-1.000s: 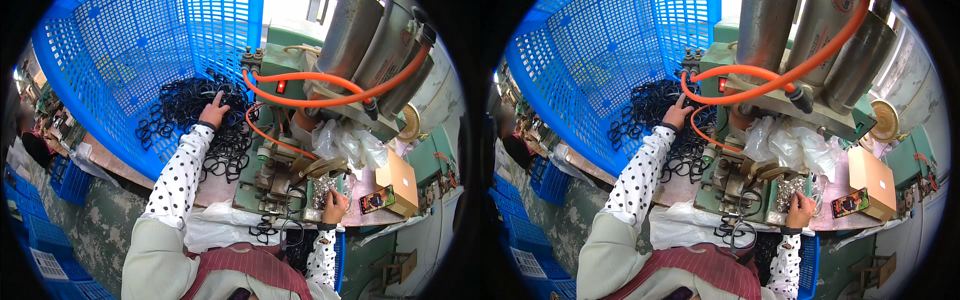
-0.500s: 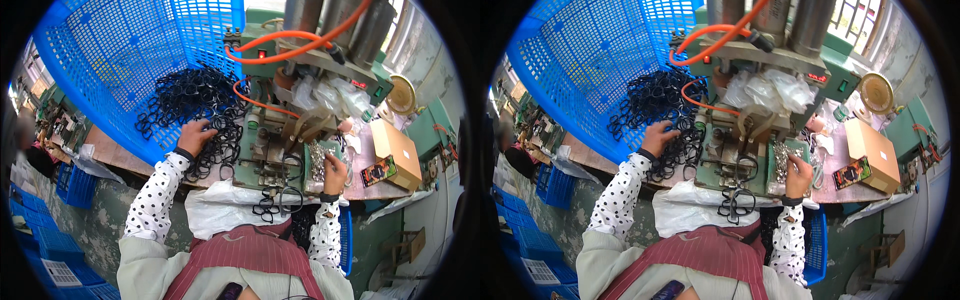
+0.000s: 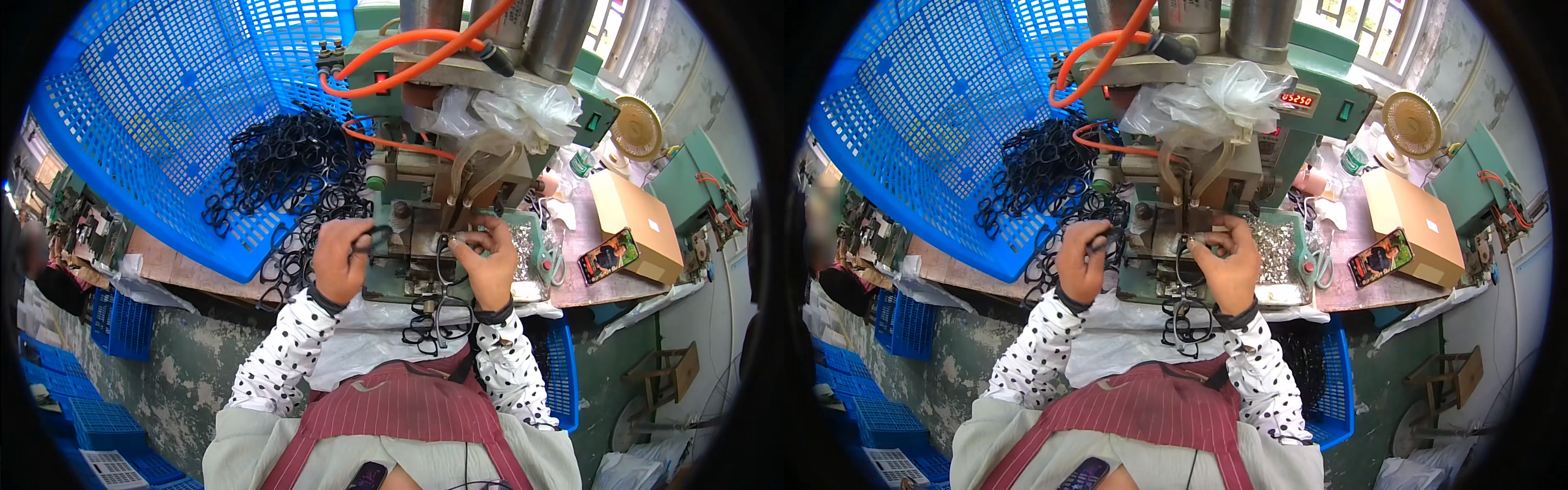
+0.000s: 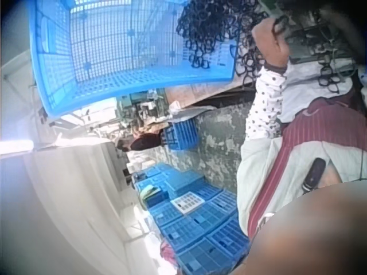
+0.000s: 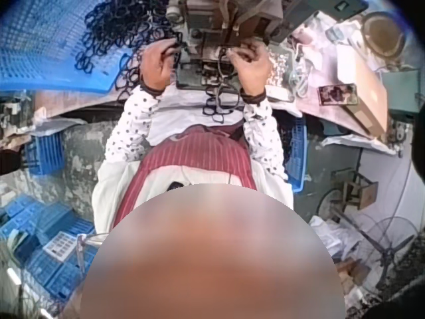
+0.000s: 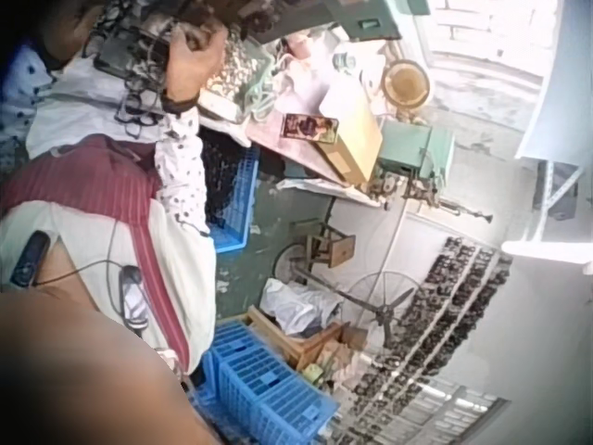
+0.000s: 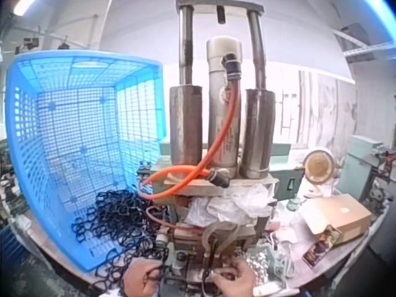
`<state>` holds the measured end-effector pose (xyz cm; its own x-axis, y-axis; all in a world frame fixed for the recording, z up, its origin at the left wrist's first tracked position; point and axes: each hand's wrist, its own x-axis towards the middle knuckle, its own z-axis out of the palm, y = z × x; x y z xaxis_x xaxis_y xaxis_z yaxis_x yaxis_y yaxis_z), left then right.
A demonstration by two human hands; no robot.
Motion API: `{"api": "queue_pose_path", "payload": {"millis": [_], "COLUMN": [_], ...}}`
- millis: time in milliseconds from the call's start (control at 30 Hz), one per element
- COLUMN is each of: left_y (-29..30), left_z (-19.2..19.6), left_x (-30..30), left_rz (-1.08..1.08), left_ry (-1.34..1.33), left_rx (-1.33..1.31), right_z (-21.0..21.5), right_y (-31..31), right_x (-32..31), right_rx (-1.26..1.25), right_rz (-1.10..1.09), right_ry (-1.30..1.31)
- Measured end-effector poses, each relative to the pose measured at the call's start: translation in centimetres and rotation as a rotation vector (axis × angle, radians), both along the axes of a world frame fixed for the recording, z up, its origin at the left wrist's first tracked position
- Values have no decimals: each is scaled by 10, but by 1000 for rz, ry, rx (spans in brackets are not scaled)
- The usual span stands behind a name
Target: The person repeatedly picks black plastic loops and small metal pieces from a tray, places them into a press machine, and removes the assembled keychains. The finished keychains are dropped into a blue basket on the left.
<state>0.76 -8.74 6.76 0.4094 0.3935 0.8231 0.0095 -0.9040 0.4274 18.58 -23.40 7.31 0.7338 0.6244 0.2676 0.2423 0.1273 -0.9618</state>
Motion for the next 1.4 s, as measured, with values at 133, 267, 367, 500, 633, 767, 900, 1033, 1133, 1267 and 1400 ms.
{"api": "queue_pose_path", "payload": {"millis": [133, 267, 367, 500, 633, 767, 900, 1033, 1133, 1267, 1400], "left_y": [-19, -37, -49, -49, -46, -48, -49, -51, -49, -10, 77], "left_z": [7, 8, 6, -6, -13, -10, -13, -8, -34, -70, -140], "left_x": [7, 17, 31, 46, 47, 47, 47, 33, 7, -38, -95], "left_rz": [-164, -385, -568, -615, -612, -656, -640, -454, -272, 323, 579], "left_ry": [-5, 49, 143, 156, 166, 180, 160, 176, 73, 57, 123], "left_rx": [240, 346, 371, 329, 329, 296, 276, 373, 260, -622, -1008], "right_z": [4, -1, -7, -80, -96, -94, -112, -115, -108, -105, -107], "right_y": [14, 17, 9, -30, -55, -51, -48, -50, -52, -52, -51], "right_x": [0, -1, 17, 107, 118, 93, 114, 115, 108, 106, 106], "right_rx": [76, 172, 18, -463, -565, -707, -371, -311, -252, -327, -355], "right_rz": [31, 5, -174, -639, -464, -489, -528, -510, -546, -583, -611], "right_ry": [79, 75, -145, -624, -592, -868, -716, -520, -518, -594, -707]}}
